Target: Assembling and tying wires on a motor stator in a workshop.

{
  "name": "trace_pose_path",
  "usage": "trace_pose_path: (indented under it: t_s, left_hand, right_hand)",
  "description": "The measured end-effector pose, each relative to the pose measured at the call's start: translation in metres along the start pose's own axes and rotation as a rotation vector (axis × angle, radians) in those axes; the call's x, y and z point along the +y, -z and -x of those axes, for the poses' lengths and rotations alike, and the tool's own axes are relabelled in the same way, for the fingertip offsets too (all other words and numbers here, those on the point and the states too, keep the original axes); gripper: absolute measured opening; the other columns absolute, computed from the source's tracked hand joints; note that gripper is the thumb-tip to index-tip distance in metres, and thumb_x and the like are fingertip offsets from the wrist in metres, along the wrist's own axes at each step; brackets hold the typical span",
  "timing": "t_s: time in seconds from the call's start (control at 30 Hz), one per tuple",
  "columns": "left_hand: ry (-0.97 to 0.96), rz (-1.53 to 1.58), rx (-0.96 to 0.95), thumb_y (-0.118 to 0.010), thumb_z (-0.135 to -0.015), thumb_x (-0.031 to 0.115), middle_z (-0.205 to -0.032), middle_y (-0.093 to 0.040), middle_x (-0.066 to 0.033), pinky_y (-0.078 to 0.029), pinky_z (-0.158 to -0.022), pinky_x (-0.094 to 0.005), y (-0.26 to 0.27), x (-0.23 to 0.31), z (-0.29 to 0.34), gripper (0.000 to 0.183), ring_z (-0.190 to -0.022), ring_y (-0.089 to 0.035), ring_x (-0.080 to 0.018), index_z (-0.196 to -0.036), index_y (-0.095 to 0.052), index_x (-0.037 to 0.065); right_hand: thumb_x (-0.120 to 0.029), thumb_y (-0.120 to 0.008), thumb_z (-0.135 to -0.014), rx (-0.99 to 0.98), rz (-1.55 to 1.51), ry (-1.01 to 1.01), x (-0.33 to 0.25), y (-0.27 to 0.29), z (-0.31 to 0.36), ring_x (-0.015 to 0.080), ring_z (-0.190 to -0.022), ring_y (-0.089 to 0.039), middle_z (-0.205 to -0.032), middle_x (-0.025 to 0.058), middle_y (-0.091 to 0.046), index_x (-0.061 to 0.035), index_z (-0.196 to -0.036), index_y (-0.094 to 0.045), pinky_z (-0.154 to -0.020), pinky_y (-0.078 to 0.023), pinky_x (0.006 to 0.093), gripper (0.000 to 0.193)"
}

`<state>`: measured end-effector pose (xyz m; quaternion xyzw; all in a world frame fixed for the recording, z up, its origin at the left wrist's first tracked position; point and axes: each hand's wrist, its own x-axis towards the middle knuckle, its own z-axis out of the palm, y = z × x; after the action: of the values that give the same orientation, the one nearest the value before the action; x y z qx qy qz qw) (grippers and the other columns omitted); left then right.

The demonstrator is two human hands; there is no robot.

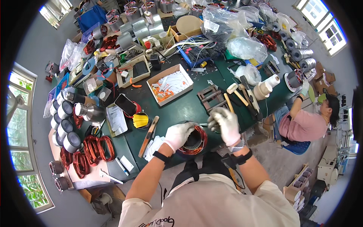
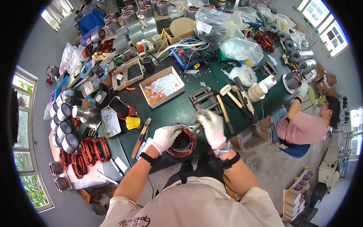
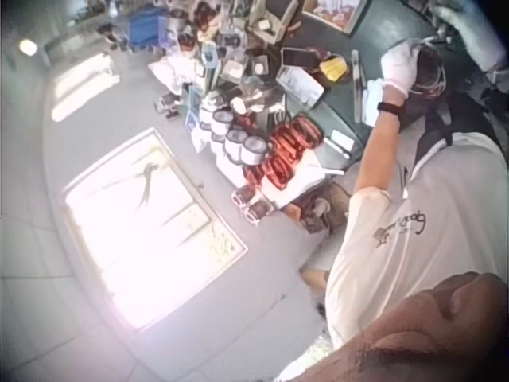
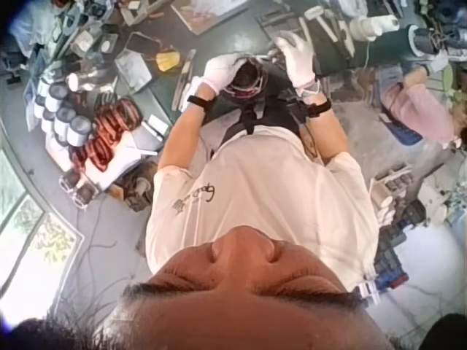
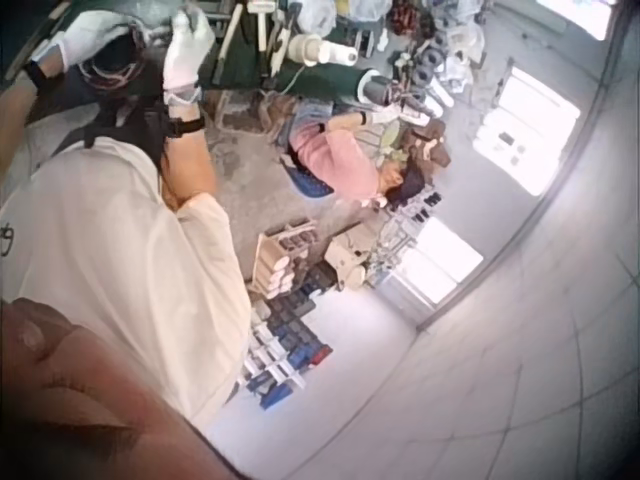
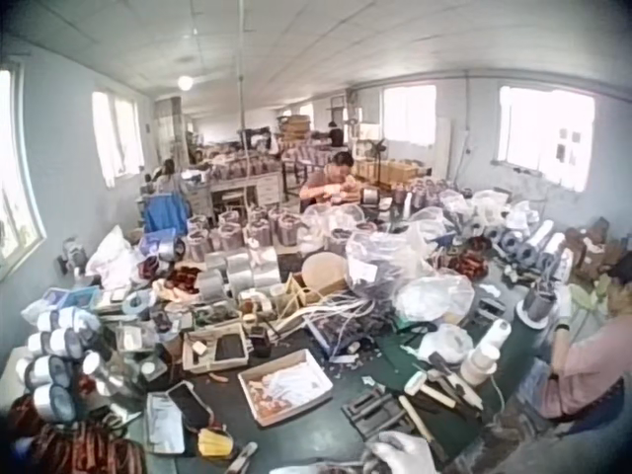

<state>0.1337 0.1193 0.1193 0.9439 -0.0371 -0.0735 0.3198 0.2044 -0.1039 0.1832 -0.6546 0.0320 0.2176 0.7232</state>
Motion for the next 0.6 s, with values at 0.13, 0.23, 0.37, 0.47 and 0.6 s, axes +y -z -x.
trace_pose_path:
  t_s: [0.13, 0.23, 0.37, 0.47, 0.6]
  left_hand:
    - [-0.022, 0.489, 0.478, -0.052, -0.114, 0.019, -0.088, -0.069, -0.0045, -0.054, -0.076, -0.034, -0.002, -0.061, 0.015, 0.03, -0.087, -0.071, -0.0196, -0.102, -0.069, -0.003]
    - [0.089, 0.218, 0.705, -0.055, -0.111, 0.016, -0.08, -0.062, -0.0019, -0.045, -0.058, -0.0283, 0.014, -0.094, 0.052, 0.026, -0.07, -0.058, -0.0086, -0.098, -0.068, -0.002]
    - [0.593, 1.209, 1.163, -0.051, -0.112, 0.025, -0.063, -0.042, 0.0079, -0.033, -0.049, -0.023, 0.087, -0.12, 0.114, 0.022, -0.052, -0.039, -0.0039, -0.107, -0.062, 0.007]
    - [0.576, 0.777, 0.995, -0.06, -0.107, 0.027, -0.072, -0.052, 0.0039, -0.037, -0.053, -0.0231, 0.092, -0.133, 0.137, 0.023, -0.058, -0.044, -0.0049, -0.113, -0.068, 0.006]
    - [0.383, 0.542, 0.222, -0.083, -0.081, 0.011, -0.13, -0.069, -0.0139, -0.054, -0.103, -0.0366, 0.018, -0.097, 0.125, 0.067, -0.117, -0.068, -0.0256, -0.142, -0.059, -0.001]
  right_hand:
    - [-0.014, -0.06, -0.107, 0.202, -0.019, 0.158, -0.023, 0.027, 0.012, 0.0148, -0.072, -0.073, -0.094, 0.0119, -0.075, 0.0037, -0.116, -0.068, -0.06, -0.057, 0.0247, 0.021]
    - [-0.015, -0.06, -0.108, 0.395, -0.054, 0.196, -0.024, 0.057, 0.02, 0.0146, -0.073, -0.072, -0.095, 0.0128, -0.075, 0.0032, -0.12, -0.067, -0.061, -0.057, 0.0259, 0.023]
    - [-0.014, -0.059, -0.107, 0.6, -0.032, 0.305, -0.035, 0.101, 0.033, 0.0136, -0.081, -0.07, -0.108, 0.0125, -0.074, 0.0021, -0.137, -0.061, -0.069, -0.057, 0.0272, 0.034]
    - [-0.018, -0.08, -0.08, 0.102, 0.49, 0.05, -0.012, 0.086, 0.054, 0.0196, -0.096, -0.072, -0.129, 0.0186, -0.068, 0.0058, -0.148, -0.051, -0.08, -0.06, 0.0317, 0.078]
    - [-0.05, -0.096, -0.066, -0.264, 1.248, 0.023, 0.058, -0.004, 0.071, 0.042, -0.15, -0.041, -0.158, 0.029, -0.043, 0.0079, -0.16, -0.028, -0.124, -0.035, 0.0528, 0.13]
